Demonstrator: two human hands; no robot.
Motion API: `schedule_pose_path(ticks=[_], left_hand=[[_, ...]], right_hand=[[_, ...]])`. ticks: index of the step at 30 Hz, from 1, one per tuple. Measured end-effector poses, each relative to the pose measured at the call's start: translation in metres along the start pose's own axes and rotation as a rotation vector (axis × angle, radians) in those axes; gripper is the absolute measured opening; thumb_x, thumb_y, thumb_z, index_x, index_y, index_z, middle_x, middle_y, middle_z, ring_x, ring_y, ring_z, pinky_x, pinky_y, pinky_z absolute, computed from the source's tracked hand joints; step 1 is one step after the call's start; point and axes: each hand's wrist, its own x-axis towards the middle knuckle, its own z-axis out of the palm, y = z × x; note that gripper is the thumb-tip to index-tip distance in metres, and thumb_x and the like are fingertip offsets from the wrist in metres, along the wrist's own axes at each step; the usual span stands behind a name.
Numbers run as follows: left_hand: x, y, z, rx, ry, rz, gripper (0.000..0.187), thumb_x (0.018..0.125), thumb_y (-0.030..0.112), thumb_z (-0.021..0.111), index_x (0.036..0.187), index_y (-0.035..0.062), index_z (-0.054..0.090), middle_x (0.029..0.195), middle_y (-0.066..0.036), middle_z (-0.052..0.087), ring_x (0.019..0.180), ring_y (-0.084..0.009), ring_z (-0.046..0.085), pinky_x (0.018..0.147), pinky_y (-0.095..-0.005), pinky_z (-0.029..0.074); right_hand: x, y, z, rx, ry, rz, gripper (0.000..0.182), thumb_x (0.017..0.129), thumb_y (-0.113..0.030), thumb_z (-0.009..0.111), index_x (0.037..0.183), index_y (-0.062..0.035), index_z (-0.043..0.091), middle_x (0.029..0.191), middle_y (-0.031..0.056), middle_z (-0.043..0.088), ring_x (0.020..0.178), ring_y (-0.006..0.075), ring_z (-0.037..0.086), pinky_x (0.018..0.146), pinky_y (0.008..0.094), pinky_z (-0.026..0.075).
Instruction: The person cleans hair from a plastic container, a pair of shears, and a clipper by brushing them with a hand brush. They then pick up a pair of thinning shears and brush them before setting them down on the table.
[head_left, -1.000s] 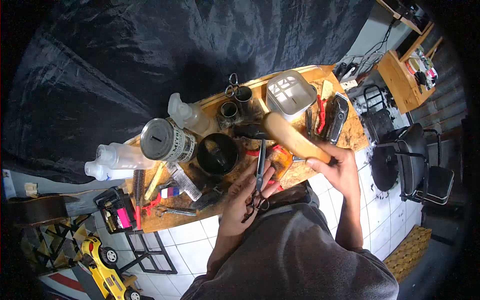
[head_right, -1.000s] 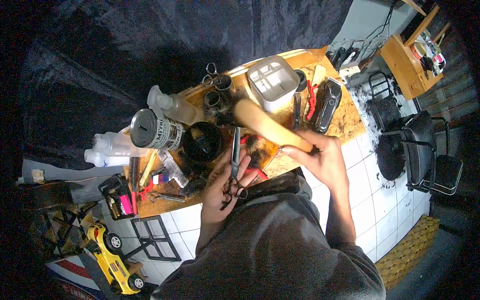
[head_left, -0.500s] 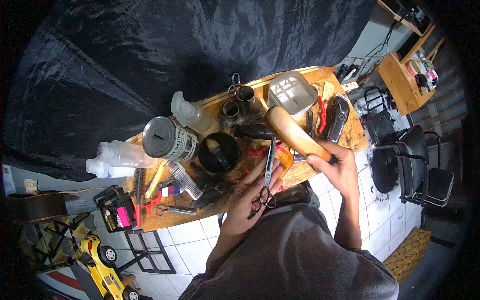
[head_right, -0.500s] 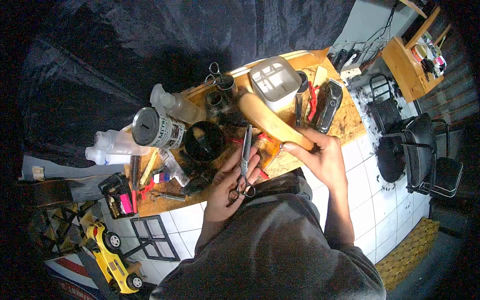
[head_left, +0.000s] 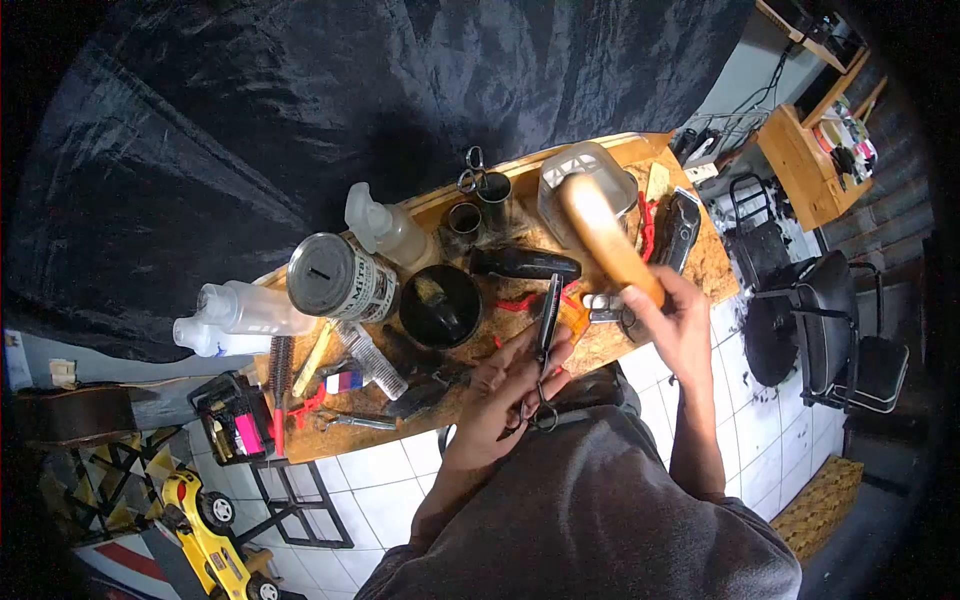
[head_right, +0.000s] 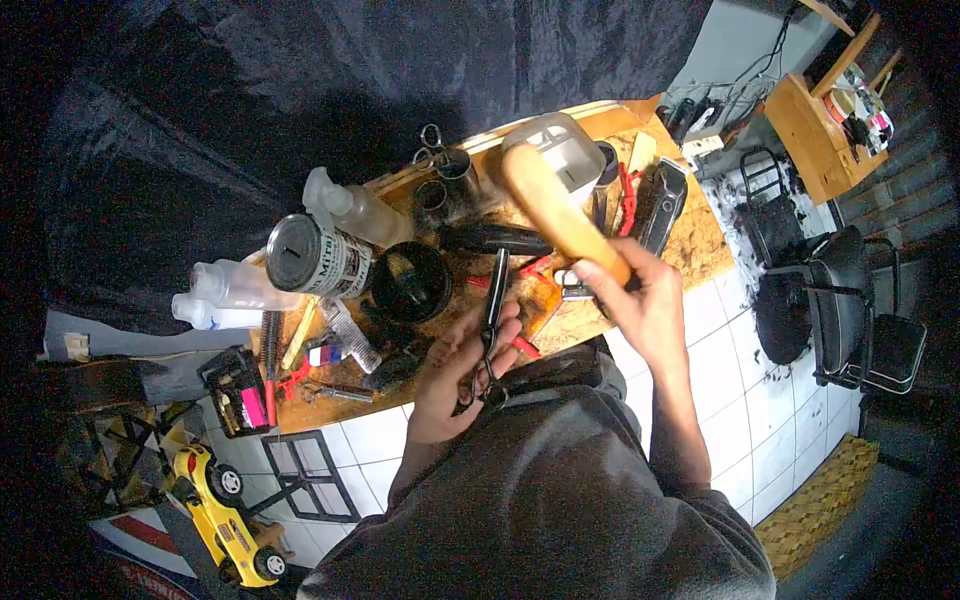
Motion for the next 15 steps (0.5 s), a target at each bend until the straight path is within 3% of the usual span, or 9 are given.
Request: schedule_pose_path(ticks=[3,4,8,10,11,13,14,15], left_hand=[[0.006,-0.013,-0.01,-0.011,-0.003,0.069,0.048,0.094,0.012,0.052,0.138,0.0013,0.036,0.116,-0.007,0.055,0.112,-0.0144,0.056,0.092,-0.0291,0.048],[0.006,-0.013,-0.007,0.02,0.081,0.074,0.044,0.094,0.016,0.054,0.134,0.0031,0.041,0.11,-0.006,0.058,0.103,-0.0124,0.059,0.086,-0.0263,0.049],[0.012,-0.021,-0.015,-0.072,0.063,0.072,0.039,0.094,0.019,0.055,0.129,0.0046,0.047,0.098,-0.003,0.06,0.089,-0.0094,0.059,0.075,-0.0233,0.049],[0.014,-0.027,-0.013,-0.149,0.155,0.13,0.035,0.094,0.02,0.056,0.125,0.0045,0.049,0.089,-0.001,0.06,0.081,-0.0079,0.057,0.069,-0.0231,0.047],[0.014,-0.018,-0.003,-0.187,0.087,0.143,0.036,0.094,0.018,0.055,0.126,0.0041,0.048,0.086,-0.001,0.058,0.077,-0.0074,0.056,0.068,-0.0229,0.046],[0.004,-0.024,-0.018,-0.024,0.166,0.095,0.031,0.094,0.016,0.055,0.122,0.0037,0.052,0.087,-0.002,0.059,0.078,-0.0071,0.056,0.071,-0.0226,0.045],[0.007,-0.018,-0.007,0.097,0.138,0.194,0.025,0.094,0.014,0.055,0.115,0.0022,0.058,0.092,-0.003,0.061,0.082,-0.007,0.056,0.074,-0.0228,0.045],[0.0,-0.013,-0.013,0.135,0.194,0.063,0.023,0.094,0.014,0.054,0.111,-0.0011,0.06,0.096,-0.005,0.062,0.085,-0.008,0.056,0.077,-0.0243,0.045]], right_hand=[[-0.001,0.01,0.003,0.26,-0.025,-0.029,0.028,0.088,-0.024,0.063,0.097,0.0024,0.062,0.07,-0.0003,0.056,0.065,0.0063,0.049,0.057,0.0235,0.039],[-0.006,0.013,0.005,0.285,-0.069,-0.051,0.029,0.09,-0.025,0.059,0.1,0.002,0.059,0.071,-0.0025,0.053,0.065,0.0074,0.046,0.057,0.0241,0.038],[-0.016,0.019,0.008,0.345,-0.464,-0.298,0.028,0.079,-0.025,0.073,0.093,-0.0018,0.064,0.075,0.0048,0.061,0.07,0.0101,0.055,0.062,0.0244,0.043],[-0.011,0.017,0.008,0.151,-0.61,-0.41,0.034,0.072,-0.027,0.08,0.09,-0.002,0.066,0.073,0.007,0.064,0.065,0.0121,0.059,0.058,0.0275,0.045],[-0.01,0.013,0.008,0.039,-0.64,-0.46,0.035,0.071,-0.027,0.081,0.089,-0.0017,0.066,0.073,0.0082,0.065,0.064,0.0132,0.061,0.057,0.0286,0.046],[-0.011,0.013,0.01,0.108,-0.478,-0.328,0.035,0.069,-0.027,0.082,0.088,-0.0015,0.067,0.075,0.0101,0.067,0.064,0.0154,0.063,0.059,0.0306,0.049],[-0.008,0.019,0.012,0.093,-0.335,-0.34,0.037,0.07,-0.027,0.081,0.092,-0.0014,0.068,0.078,0.0104,0.067,0.066,0.0149,0.063,0.062,0.0294,0.049],[-0.005,0.017,0.011,0.049,-0.253,-0.252,0.037,0.072,-0.027,0.08,0.094,-0.0006,0.067,0.078,0.0104,0.067,0.068,0.0139,0.063,0.063,0.0281,0.049]])
